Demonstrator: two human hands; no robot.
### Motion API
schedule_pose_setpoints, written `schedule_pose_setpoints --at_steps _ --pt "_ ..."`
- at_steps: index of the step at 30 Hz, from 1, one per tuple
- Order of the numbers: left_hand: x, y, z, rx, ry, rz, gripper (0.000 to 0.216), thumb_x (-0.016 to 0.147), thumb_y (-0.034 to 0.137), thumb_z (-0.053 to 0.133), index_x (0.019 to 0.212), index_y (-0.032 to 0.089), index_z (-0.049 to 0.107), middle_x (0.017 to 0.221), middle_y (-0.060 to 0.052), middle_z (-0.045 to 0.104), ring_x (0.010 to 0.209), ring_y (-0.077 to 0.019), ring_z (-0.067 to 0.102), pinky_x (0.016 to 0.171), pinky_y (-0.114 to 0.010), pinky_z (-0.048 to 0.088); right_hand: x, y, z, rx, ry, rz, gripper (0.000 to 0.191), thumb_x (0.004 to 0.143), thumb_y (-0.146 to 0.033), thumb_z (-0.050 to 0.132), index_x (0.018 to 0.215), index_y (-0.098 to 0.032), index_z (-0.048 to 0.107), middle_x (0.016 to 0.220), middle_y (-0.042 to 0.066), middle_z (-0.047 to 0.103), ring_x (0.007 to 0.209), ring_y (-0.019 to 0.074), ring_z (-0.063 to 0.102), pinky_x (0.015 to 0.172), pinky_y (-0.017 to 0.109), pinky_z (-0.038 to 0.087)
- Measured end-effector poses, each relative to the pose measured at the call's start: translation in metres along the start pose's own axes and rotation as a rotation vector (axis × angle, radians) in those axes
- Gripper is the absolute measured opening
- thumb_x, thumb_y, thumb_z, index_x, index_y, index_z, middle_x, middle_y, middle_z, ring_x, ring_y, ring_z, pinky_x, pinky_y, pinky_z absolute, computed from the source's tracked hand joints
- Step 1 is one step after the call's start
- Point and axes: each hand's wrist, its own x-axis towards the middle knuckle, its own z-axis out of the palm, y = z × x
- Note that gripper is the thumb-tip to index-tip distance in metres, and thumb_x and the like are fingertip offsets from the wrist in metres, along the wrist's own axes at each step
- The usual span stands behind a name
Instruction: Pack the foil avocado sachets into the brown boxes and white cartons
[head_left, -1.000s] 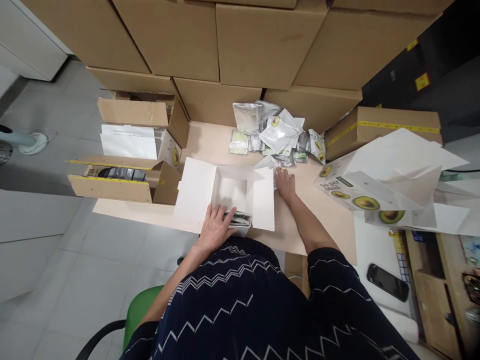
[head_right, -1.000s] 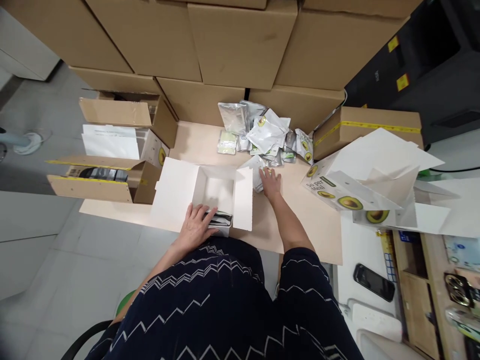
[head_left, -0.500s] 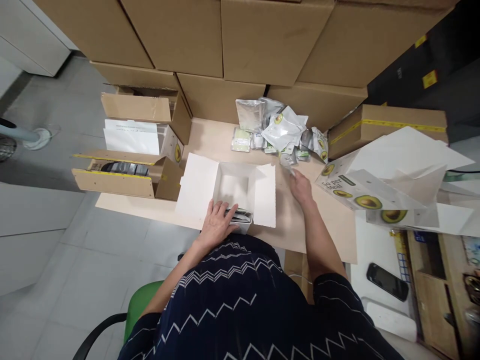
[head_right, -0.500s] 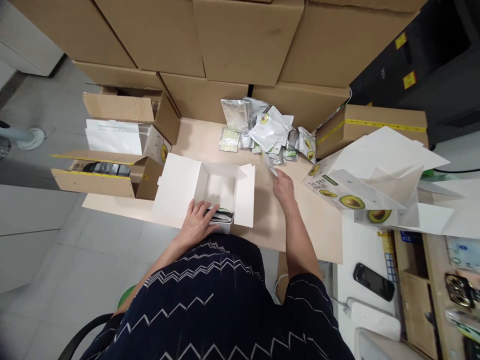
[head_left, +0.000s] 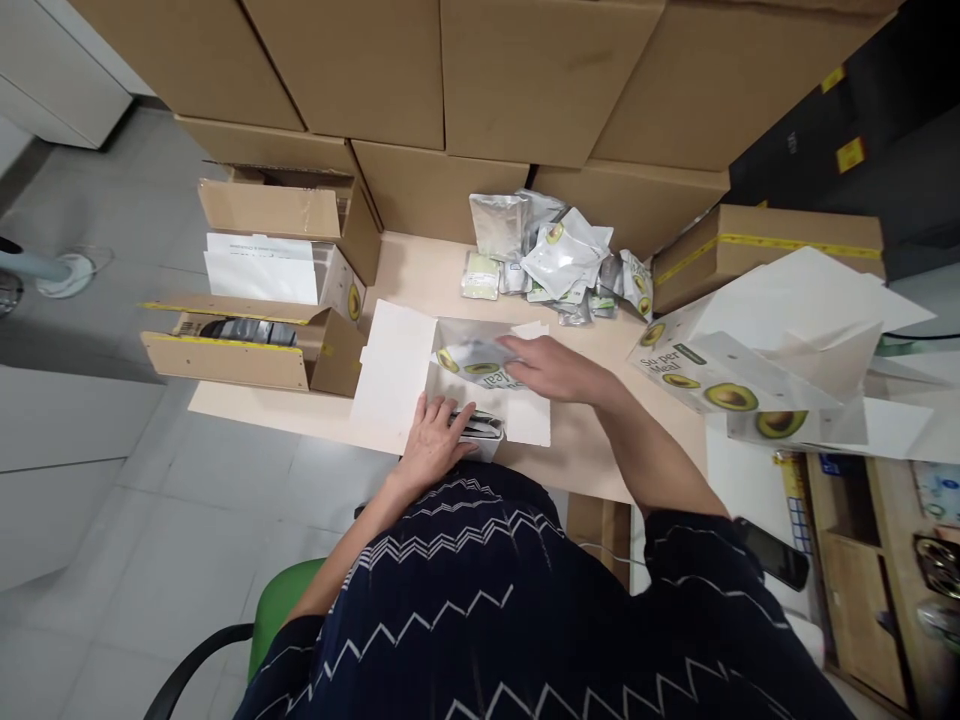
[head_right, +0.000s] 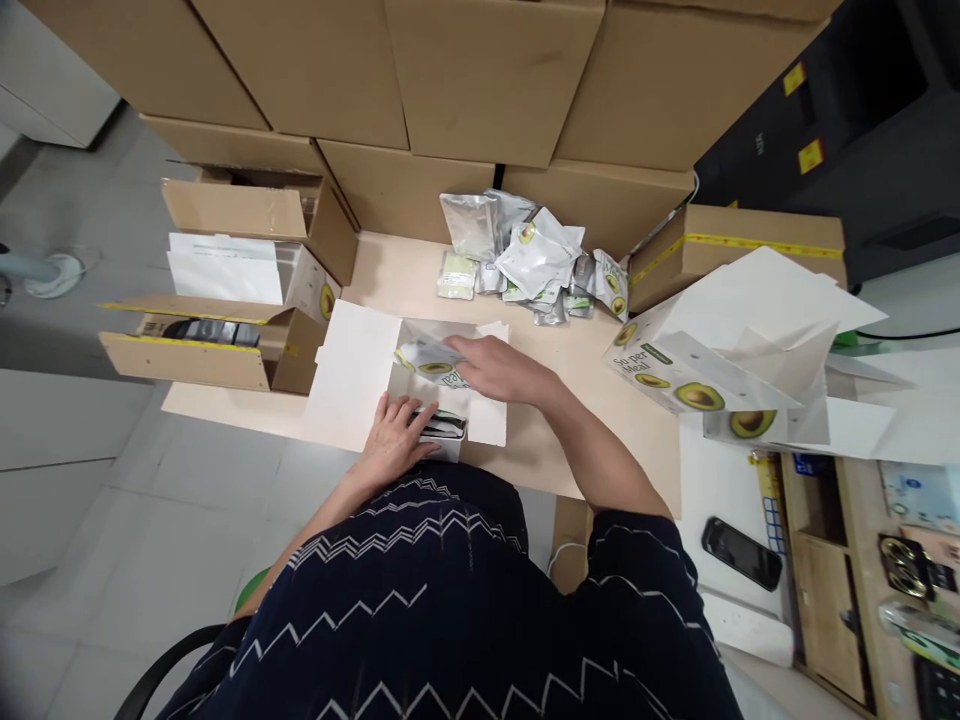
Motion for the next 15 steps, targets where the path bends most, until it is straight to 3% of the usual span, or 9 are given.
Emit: schedule_pose_setpoints --at_steps 4,8,11,15 --pt "0.000 0.002 -0.003 -0.012 0.006 -0.018 0.066 0.087 0.048 0.064 0.144 0.017 0.047 0.132 -0.016 0.058 0.127 -0.0348 0.049 0.118 -0.059 0.026 0.061 0.007 0.030 -0.165 -0.345 0.073 0.034 0.088 -0.010 0.045 0.116 -0.013 0.064 0.115 0.013 0.070 0.098 0.0227 0.064 0.074 0.025 0.044" --pt "0.001 0.003 -0.003 -0.052 0.030 -0.051 0.069 0.086 0.047 0.066 0.144 0.016 0.045 0.136 -0.018 0.055 0.129 -0.0341 0.049 0.118 -0.058 0.028 0.092 0.013 0.059 -0.229 -0.585 0.044 0.033 0.084 -0.006 0.049 0.111 -0.010 0.067 0.113 0.013 0.071 0.094 0.0210 0.065 0.066 0.022 0.042" --pt "0.000 0.004 -0.001 -0.067 0.045 -0.077 0.076 0.083 0.045 0.070 0.145 0.013 0.043 0.141 -0.022 0.050 0.131 -0.0345 0.048 0.118 -0.056 0.029 0.100 0.015 0.079 -0.266 -0.688 0.043 0.033 0.085 -0.006 0.049 0.112 -0.008 0.068 0.110 0.014 0.072 0.090 0.0208 0.065 0.062 0.022 0.042" --pt "-0.001 0.003 0.004 -0.045 0.065 -0.091 0.091 0.080 0.046 0.073 0.152 0.010 0.032 0.155 -0.027 0.033 0.144 -0.0386 0.035 0.118 -0.054 0.029 0.102 0.021 0.095 -0.239 -0.705 0.045 0.036 0.089 -0.012 0.049 0.120 -0.008 0.067 0.114 0.015 0.071 0.091 0.0203 0.065 0.065 0.022 0.044"
